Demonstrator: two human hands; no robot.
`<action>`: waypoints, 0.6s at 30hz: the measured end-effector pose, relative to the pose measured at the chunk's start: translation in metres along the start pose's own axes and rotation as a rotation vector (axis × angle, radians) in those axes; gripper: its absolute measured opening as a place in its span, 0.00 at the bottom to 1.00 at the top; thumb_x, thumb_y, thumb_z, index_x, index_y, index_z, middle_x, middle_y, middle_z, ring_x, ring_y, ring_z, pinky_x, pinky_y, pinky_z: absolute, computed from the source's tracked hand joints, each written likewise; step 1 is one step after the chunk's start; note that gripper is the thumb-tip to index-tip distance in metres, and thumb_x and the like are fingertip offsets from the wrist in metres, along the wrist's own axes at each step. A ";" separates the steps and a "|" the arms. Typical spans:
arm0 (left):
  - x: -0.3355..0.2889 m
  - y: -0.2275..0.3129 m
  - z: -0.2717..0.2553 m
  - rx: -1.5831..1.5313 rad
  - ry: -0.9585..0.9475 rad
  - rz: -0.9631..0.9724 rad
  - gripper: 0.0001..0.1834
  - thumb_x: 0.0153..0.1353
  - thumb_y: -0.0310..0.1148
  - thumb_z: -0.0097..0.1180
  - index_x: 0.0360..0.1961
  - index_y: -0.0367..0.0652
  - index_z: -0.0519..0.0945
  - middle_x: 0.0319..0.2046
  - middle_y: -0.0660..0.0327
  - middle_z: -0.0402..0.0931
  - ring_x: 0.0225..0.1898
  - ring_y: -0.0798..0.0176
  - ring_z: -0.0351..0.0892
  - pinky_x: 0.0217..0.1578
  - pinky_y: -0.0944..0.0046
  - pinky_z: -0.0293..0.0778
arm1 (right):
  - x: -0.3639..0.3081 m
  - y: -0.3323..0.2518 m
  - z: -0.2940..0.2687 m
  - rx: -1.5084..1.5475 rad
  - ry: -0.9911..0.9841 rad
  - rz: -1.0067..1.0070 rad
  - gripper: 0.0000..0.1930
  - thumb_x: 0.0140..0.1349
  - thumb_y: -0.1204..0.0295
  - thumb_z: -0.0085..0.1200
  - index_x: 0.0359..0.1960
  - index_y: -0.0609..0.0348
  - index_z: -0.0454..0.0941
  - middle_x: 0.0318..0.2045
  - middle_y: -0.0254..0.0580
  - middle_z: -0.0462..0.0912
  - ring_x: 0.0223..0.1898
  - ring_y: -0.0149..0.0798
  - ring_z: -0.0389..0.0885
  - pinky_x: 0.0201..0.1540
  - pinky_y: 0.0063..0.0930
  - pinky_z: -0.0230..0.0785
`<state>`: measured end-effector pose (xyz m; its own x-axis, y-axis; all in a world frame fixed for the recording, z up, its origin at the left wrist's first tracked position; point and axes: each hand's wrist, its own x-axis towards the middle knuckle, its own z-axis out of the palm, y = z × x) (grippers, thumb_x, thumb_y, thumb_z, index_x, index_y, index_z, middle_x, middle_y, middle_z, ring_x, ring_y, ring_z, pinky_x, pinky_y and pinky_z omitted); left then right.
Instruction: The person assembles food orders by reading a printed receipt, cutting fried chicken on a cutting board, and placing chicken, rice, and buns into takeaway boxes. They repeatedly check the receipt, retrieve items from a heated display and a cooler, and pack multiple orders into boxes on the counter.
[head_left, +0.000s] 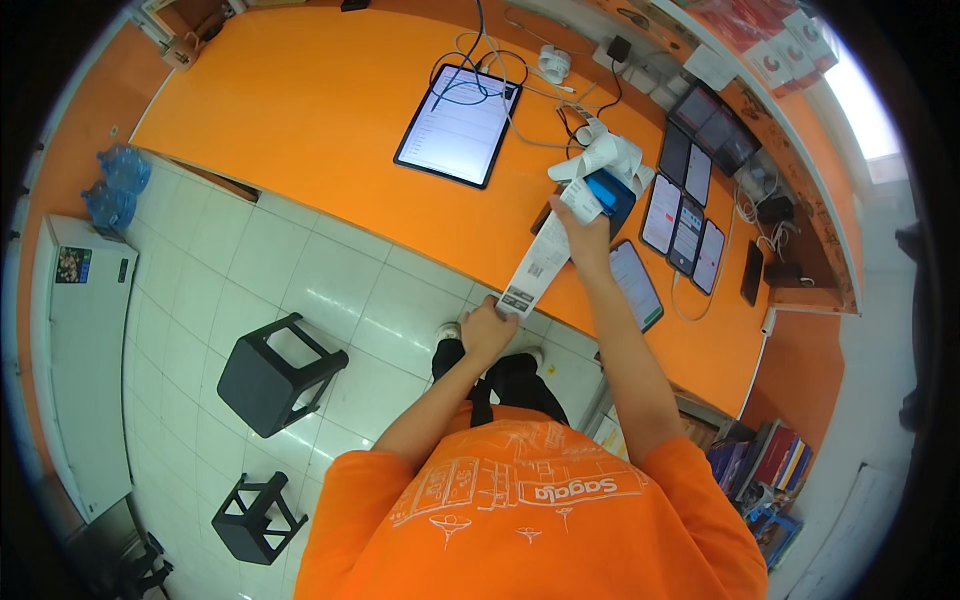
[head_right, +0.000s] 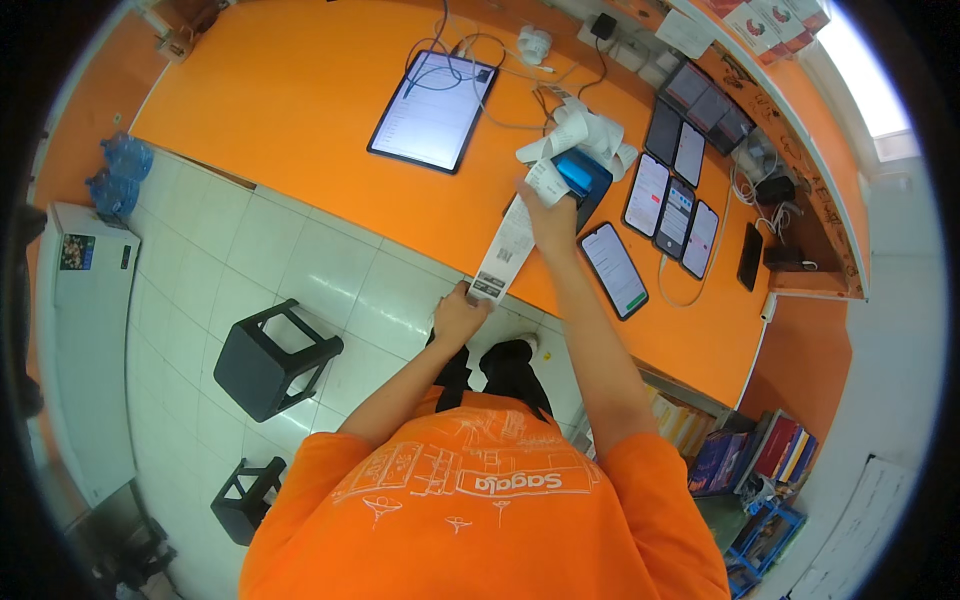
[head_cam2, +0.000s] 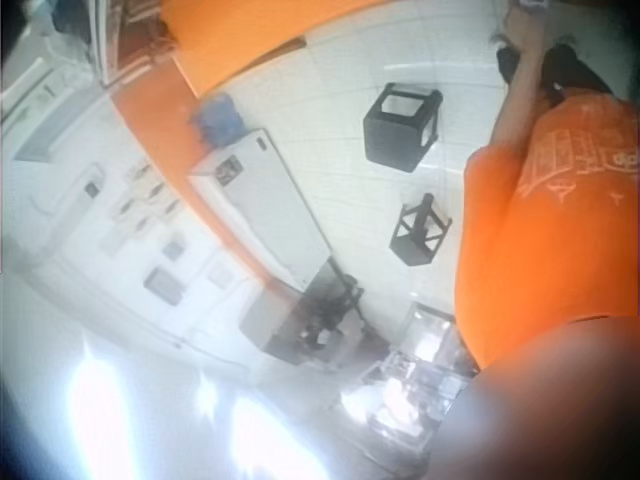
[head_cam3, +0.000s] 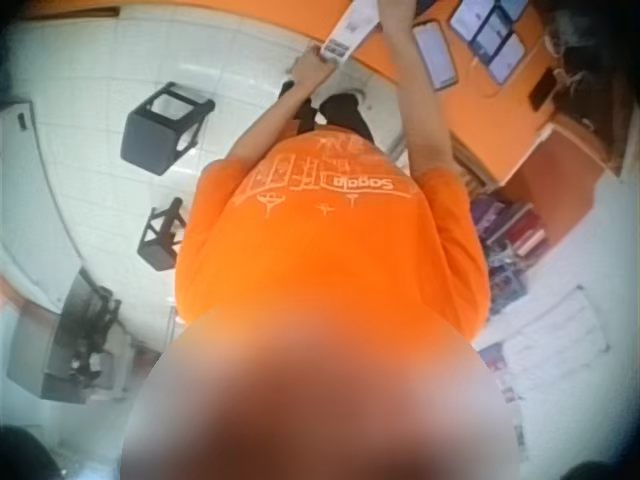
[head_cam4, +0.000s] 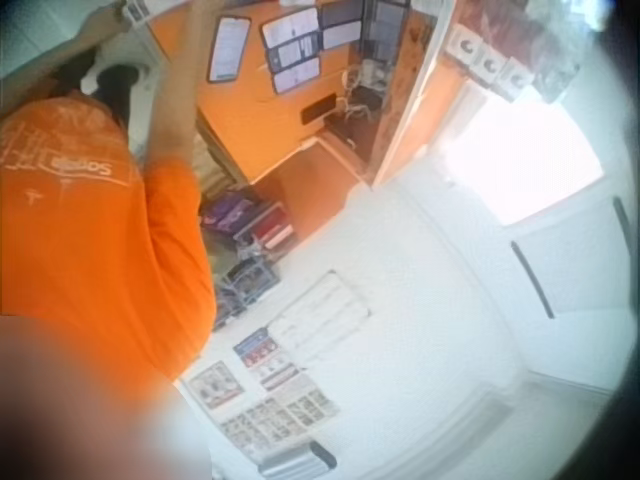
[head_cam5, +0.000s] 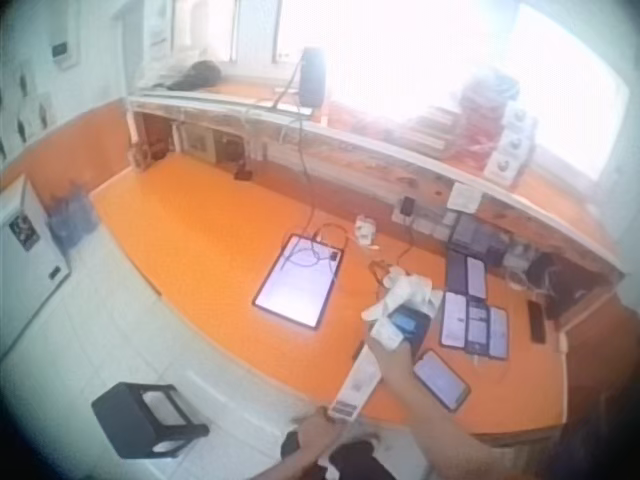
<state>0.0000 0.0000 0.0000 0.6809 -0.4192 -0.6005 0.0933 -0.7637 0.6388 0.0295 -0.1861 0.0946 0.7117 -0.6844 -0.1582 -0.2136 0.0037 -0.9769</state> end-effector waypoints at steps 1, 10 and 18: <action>0.010 0.005 0.012 0.025 0.011 -0.084 0.28 0.49 0.42 0.57 0.51 0.41 0.74 0.48 0.48 0.78 0.51 0.41 0.76 0.54 0.50 0.69 | -0.004 0.009 0.000 -0.047 0.033 -0.038 0.16 0.57 0.65 0.62 0.37 0.68 0.81 0.29 0.39 0.83 0.27 0.33 0.81 0.33 0.29 0.72; 0.138 -0.070 0.106 0.175 -0.200 0.558 0.26 0.60 0.38 0.44 0.60 0.44 0.69 0.58 0.47 0.69 0.60 0.48 0.67 0.60 0.55 0.63 | -0.057 0.049 -0.010 -0.165 0.258 0.042 0.14 0.64 0.66 0.54 0.37 0.70 0.80 0.32 0.40 0.85 0.31 0.29 0.79 0.34 0.27 0.69; 0.063 -0.010 0.001 0.484 -0.423 0.312 0.20 0.59 0.35 0.45 0.51 0.42 0.77 0.49 0.47 0.76 0.47 0.45 0.77 0.49 0.52 0.71 | -0.068 -0.053 -0.047 0.624 0.007 0.157 0.23 0.66 0.70 0.51 0.59 0.64 0.62 0.54 0.45 0.75 0.51 0.37 0.75 0.56 0.35 0.69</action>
<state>0.0411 -0.0194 -0.0440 0.2742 -0.7335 -0.6219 -0.4600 -0.6679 0.5850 -0.0391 -0.1739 0.1644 0.6989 -0.6460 -0.3070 0.1164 0.5262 -0.8423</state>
